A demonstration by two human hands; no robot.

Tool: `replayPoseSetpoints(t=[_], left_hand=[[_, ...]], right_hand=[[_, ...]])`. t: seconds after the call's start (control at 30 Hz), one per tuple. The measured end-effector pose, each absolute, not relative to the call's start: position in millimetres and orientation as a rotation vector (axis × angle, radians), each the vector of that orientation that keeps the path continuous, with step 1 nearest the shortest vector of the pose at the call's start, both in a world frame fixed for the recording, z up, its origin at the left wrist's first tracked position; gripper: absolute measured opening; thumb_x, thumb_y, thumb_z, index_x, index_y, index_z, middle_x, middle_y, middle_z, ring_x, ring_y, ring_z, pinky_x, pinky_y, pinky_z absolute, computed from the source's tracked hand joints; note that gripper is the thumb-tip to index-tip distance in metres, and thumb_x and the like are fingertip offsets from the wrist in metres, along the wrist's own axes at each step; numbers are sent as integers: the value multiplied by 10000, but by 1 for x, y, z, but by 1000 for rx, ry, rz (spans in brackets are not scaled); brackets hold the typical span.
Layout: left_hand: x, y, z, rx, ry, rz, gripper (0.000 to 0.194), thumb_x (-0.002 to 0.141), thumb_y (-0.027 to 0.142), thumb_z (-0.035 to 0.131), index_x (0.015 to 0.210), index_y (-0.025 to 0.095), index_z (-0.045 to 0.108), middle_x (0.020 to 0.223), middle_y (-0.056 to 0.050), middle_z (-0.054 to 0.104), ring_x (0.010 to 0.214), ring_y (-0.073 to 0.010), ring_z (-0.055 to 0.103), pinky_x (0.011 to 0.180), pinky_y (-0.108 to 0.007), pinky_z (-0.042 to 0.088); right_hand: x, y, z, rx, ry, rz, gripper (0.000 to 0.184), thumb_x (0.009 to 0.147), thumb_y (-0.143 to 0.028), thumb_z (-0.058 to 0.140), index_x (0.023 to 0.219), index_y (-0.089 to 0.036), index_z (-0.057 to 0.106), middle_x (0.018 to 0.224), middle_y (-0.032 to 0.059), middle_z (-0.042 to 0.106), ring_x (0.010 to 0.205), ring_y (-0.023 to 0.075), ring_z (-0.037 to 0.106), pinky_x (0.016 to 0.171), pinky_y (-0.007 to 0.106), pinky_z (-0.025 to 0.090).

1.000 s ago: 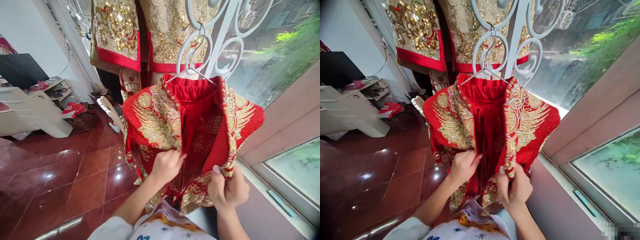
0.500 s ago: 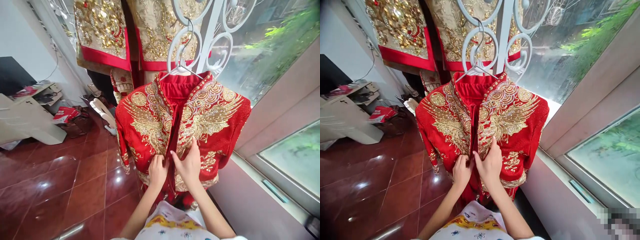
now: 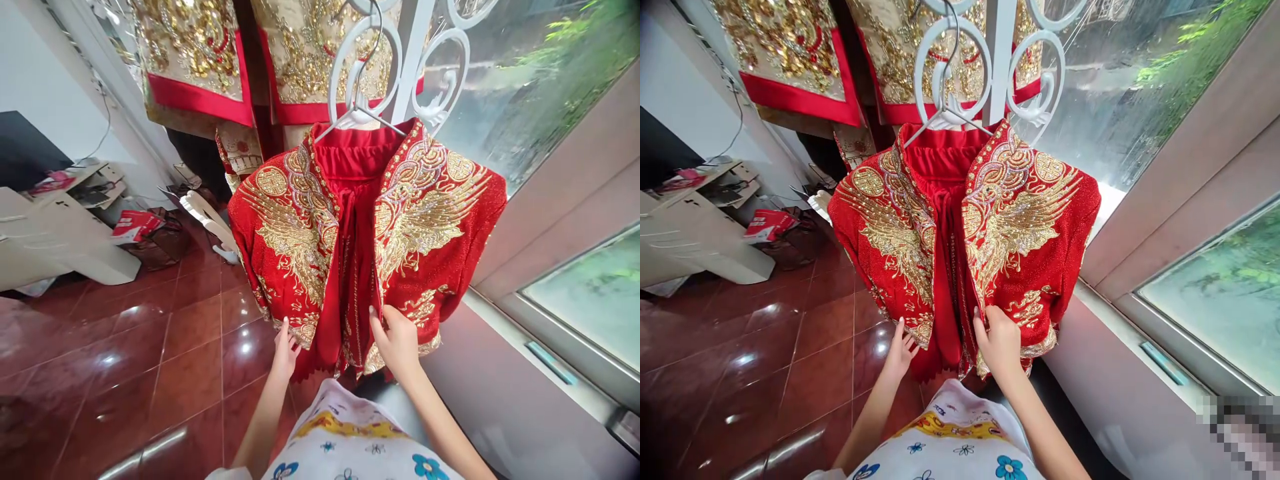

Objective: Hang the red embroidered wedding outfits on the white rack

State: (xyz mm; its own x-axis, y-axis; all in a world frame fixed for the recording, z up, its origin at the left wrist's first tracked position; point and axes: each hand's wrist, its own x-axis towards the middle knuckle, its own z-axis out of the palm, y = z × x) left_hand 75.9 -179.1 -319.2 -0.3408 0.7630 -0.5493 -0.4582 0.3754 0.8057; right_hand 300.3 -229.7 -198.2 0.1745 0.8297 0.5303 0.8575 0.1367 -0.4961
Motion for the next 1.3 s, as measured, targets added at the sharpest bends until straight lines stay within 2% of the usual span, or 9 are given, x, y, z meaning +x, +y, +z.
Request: replayPoseSetpoints(t=[0.2,0.33,0.47,0.63,0.73,0.83,0.9,1.07,1.3], left_hand=[[84,-201,-346,8,1290,1123,226,751,284,706,881,187,549,784,2,570,633,-90,573,704,-248,472],[91,-213,-370,-137,1168,1099,187,818,326,634,886,169,560,792,-29,595,660,-124,603,684,-280,501],[90,-211,-383,-191,1005,1194,161,875,289,557,778,161,556,687,14,565,604,-82,586,637,-216,503],[78,-210,-388,-238,916,1216,217,898,328,506,804,147,579,717,-18,600,626,-112,603,616,-253,520],[70,-216,-389,-232,860,1214,318,931,371,414,826,133,596,750,-45,608,669,-131,610,644,-286,533],[67,-223,-389,-227,860,1221,313,936,274,386,714,132,555,657,-22,549,615,-94,572,609,-223,515],[67,-226,-385,-211,879,1215,260,903,169,405,676,134,527,612,-3,504,569,-69,536,556,-171,485],[71,-228,-368,-104,928,1142,157,738,11,497,647,138,485,581,35,460,486,-34,453,412,-95,361],[96,-226,-340,120,916,1066,222,570,12,601,564,153,429,534,54,435,446,-65,426,396,-176,291]], right_hand=[[275,-225,-175,-1405,-1813,15,350,947,-282,377,611,-185,392,524,-32,412,456,87,382,498,230,267],[249,-198,-190,-1420,-1804,-182,308,940,-256,375,654,-176,457,565,-3,476,488,108,416,509,248,263],[239,-166,-207,-1509,-1783,-239,261,922,-227,352,726,-163,512,664,45,536,571,149,462,535,267,289],[250,-202,-233,-1326,-1816,455,242,906,-355,420,910,-163,568,867,82,592,812,183,532,755,291,394],[266,-247,-284,-1525,-1418,1171,263,763,-406,606,623,-193,541,651,23,553,680,168,525,754,310,393],[286,-274,-340,-1710,-1081,1305,311,552,-343,757,520,-193,487,495,5,488,593,201,533,705,364,409],[299,-279,-363,-1694,-912,1319,326,466,-333,793,616,-180,549,585,38,578,670,242,586,717,385,437],[314,-265,-366,-1436,-544,1363,463,612,-555,696,872,-180,621,991,86,672,1013,239,597,867,371,483],[303,-262,-346,-1244,-515,1485,430,561,-515,759,785,-162,655,859,90,693,881,244,646,844,404,515]])
